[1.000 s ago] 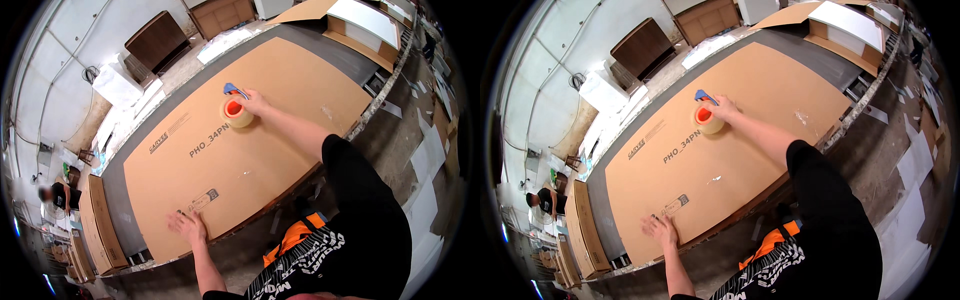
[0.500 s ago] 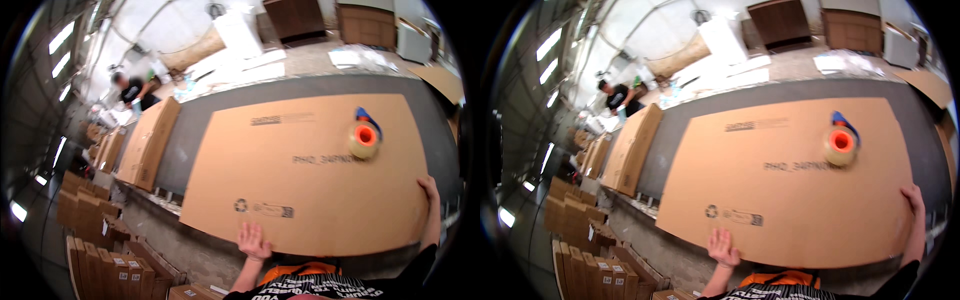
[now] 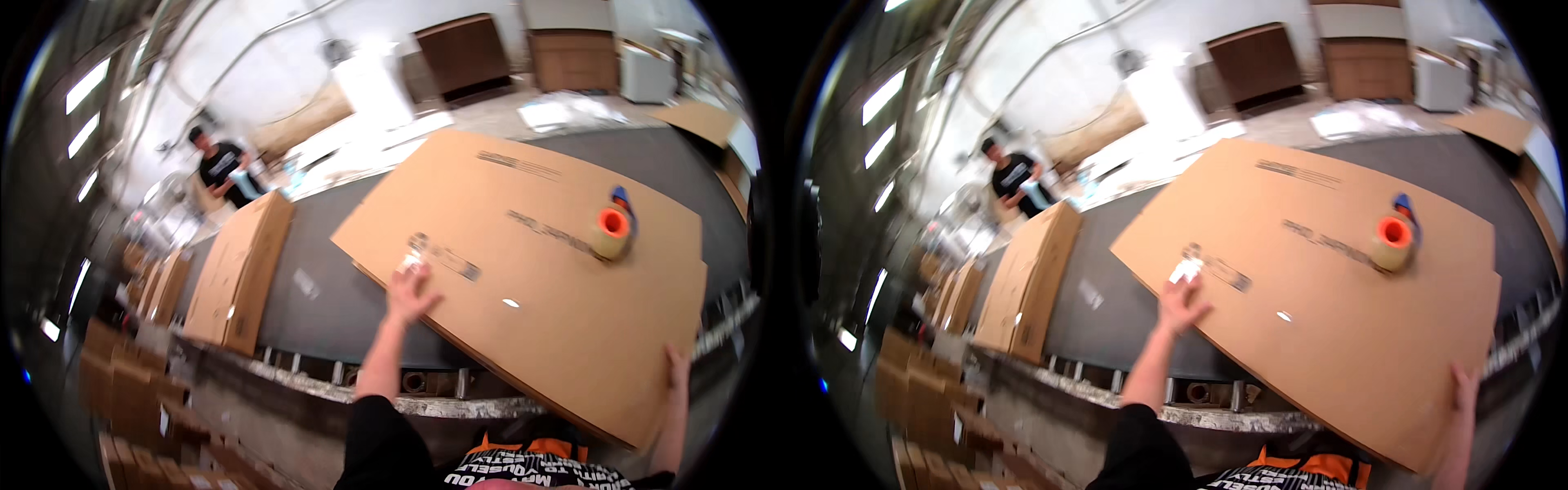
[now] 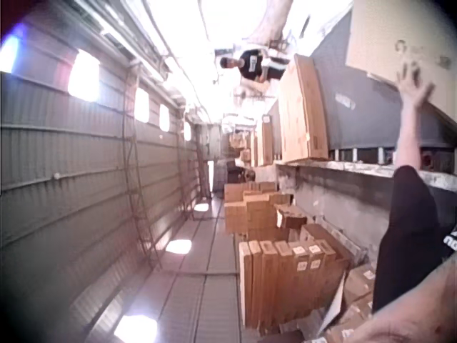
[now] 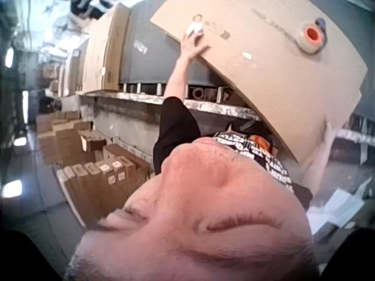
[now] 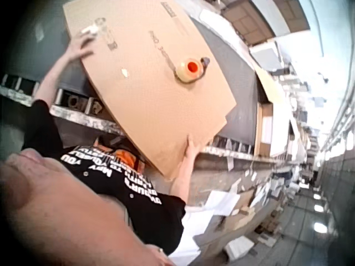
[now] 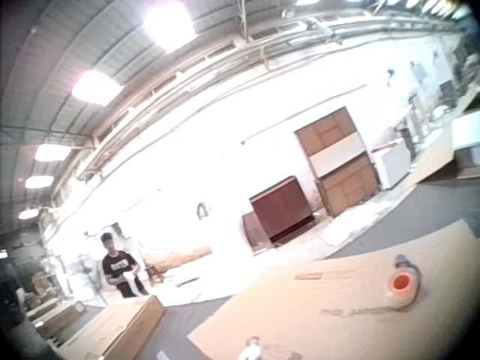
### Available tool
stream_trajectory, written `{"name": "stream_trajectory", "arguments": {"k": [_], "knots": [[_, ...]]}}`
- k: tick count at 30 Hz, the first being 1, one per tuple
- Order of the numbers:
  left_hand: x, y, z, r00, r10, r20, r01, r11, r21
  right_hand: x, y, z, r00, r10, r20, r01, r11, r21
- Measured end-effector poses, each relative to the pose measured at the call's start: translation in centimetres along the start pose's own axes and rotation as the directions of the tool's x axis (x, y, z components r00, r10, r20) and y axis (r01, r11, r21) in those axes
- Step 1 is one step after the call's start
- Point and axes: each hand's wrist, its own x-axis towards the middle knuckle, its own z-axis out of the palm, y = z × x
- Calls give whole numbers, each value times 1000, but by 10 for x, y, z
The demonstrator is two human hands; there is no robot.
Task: The person packs furniture components into cardboard boxes by placing foam protective layers, closing the box flaps, and securing the edges using a hand-held tape dispenser. The person repeats this process for multiple boxes on a conveyor line, ensuring each is sealed with tape.
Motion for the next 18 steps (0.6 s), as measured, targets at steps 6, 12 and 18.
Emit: {"name": "stream_trajectory", "arguments": {"k": [6, 12, 18], "knots": [[45, 57, 30, 946, 312, -88, -298, 944, 144, -141, -78, 168, 949, -295, -114, 56, 511, -858], [-124, 257, 36, 879, 476, 10, -451, 839, -303, -4, -102, 150, 856, -514, 52, 232, 293, -928], [-137, 302, 13, 824, 345, 449, -276, 937, -213, 127, -135, 149, 968, -250, 20, 89, 268, -959]]}}
